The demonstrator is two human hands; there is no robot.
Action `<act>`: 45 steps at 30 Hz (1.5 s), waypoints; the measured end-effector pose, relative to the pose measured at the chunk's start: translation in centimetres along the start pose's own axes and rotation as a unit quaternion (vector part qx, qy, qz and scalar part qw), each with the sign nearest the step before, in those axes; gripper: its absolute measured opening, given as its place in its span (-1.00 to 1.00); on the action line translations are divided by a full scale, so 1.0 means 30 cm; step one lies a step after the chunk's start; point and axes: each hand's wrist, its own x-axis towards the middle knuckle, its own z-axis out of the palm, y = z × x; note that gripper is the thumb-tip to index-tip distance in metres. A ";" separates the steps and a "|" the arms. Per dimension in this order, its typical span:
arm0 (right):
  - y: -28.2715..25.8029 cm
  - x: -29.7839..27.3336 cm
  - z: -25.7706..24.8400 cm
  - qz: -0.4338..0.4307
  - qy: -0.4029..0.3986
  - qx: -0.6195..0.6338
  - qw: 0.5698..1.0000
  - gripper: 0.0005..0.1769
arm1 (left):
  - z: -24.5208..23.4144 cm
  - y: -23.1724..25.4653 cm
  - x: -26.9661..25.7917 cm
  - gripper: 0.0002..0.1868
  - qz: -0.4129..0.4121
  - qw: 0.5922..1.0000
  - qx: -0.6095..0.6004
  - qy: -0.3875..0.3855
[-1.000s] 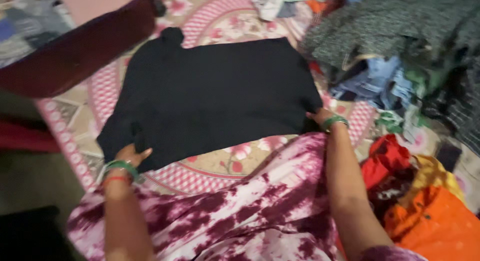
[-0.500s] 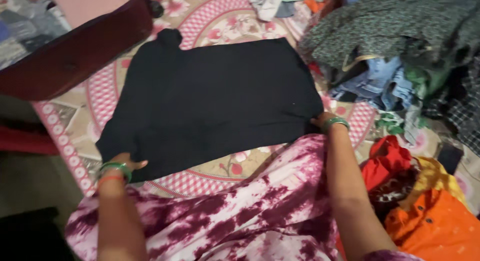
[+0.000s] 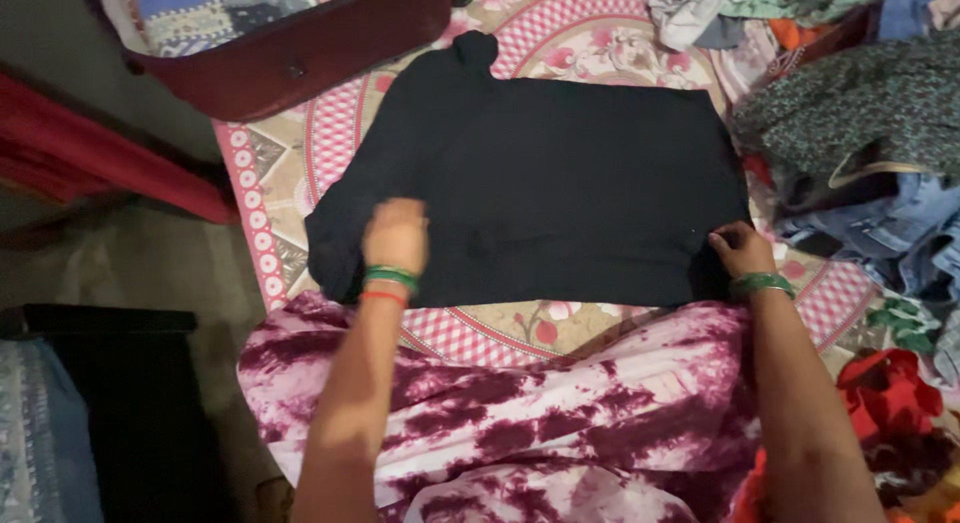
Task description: The person folds a black shirt on the floor, smoothing the fabric and folding the sleeves and body into a rectangle before placing it aside.
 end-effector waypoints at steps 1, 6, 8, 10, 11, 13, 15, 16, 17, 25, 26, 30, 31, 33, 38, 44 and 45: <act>-0.003 -0.004 0.003 -0.016 0.011 -0.044 0.999 -0.65 | 0.048 0.044 -0.003 -0.79 0.012 0.996 -0.068 -0.061; -0.039 -0.003 -0.001 0.018 0.056 -0.217 0.974 -0.74 | 0.279 0.152 0.000 -0.66 0.005 0.976 -0.193 -0.099; -0.103 -0.016 0.012 0.011 0.072 -0.316 0.946 -0.73 | 0.311 0.138 0.007 -0.60 -0.031 0.973 -0.211 -0.091; -0.207 -0.042 0.015 -0.112 0.173 -0.505 0.838 -0.71 | 0.298 0.128 0.012 -0.61 -0.072 0.969 -0.227 -0.069; -0.277 -0.053 0.018 -0.157 0.163 -0.444 0.867 -0.65 | 0.273 0.121 0.027 -0.61 -0.071 0.969 -0.228 -0.066; -0.438 -0.083 0.068 -0.235 0.109 -0.282 0.924 -0.66 | 0.205 0.106 0.030 -0.81 -0.095 0.971 -0.215 -0.054; -0.585 -0.133 0.143 -0.279 0.028 -0.101 0.954 -0.81 | 0.122 0.057 0.043 -0.83 -0.144 0.972 -0.187 -0.020; -0.654 -0.166 0.197 -0.292 -0.009 -0.022 0.956 -0.87 | 0.078 0.020 0.053 -0.83 -0.190 0.969 -0.157 0.013; -0.719 -0.187 0.264 -0.283 -0.017 0.032 0.958 -0.87 | 0.034 -0.023 0.052 -0.81 -0.230 0.966 -0.120 -0.011; -0.891 -0.090 0.819 0.028 -0.177 0.353 0.919 -0.75 | -0.085 -0.135 0.009 -0.44 -0.368 0.905 -0.095 -0.192; -0.877 -0.071 0.867 0.105 -0.211 0.352 0.906 -0.60 | -0.052 -0.132 0.004 -0.45 -0.376 0.901 -0.110 -0.187; -0.772 -0.037 0.949 0.122 -0.216 0.418 0.874 -0.80 | 0.205 -0.218 0.013 -0.61 -0.283 0.945 -0.131 -0.104; -0.748 -0.028 0.962 0.097 -0.230 0.450 0.858 -0.83 | 0.293 -0.253 0.016 -0.61 -0.282 0.944 -0.134 -0.107; -0.705 -0.016 0.980 0.075 -0.240 0.479 0.841 -0.82 | 0.458 -0.329 0.021 -0.62 -0.307 0.928 -0.210 0.019; -0.744 -0.027 0.981 0.148 -0.159 0.488 0.845 -0.86 | 0.573 -0.373 0.026 -0.70 -0.404 0.858 -0.315 0.022; -0.850 -0.098 0.845 0.144 -0.185 0.455 0.859 -0.50 | 0.354 -0.251 0.017 -0.40 -0.340 0.836 -0.427 0.051; -0.870 -0.113 0.818 0.144 -0.186 0.455 0.859 -0.50 | 0.323 -0.240 0.008 -0.25 -0.264 0.879 -0.396 0.013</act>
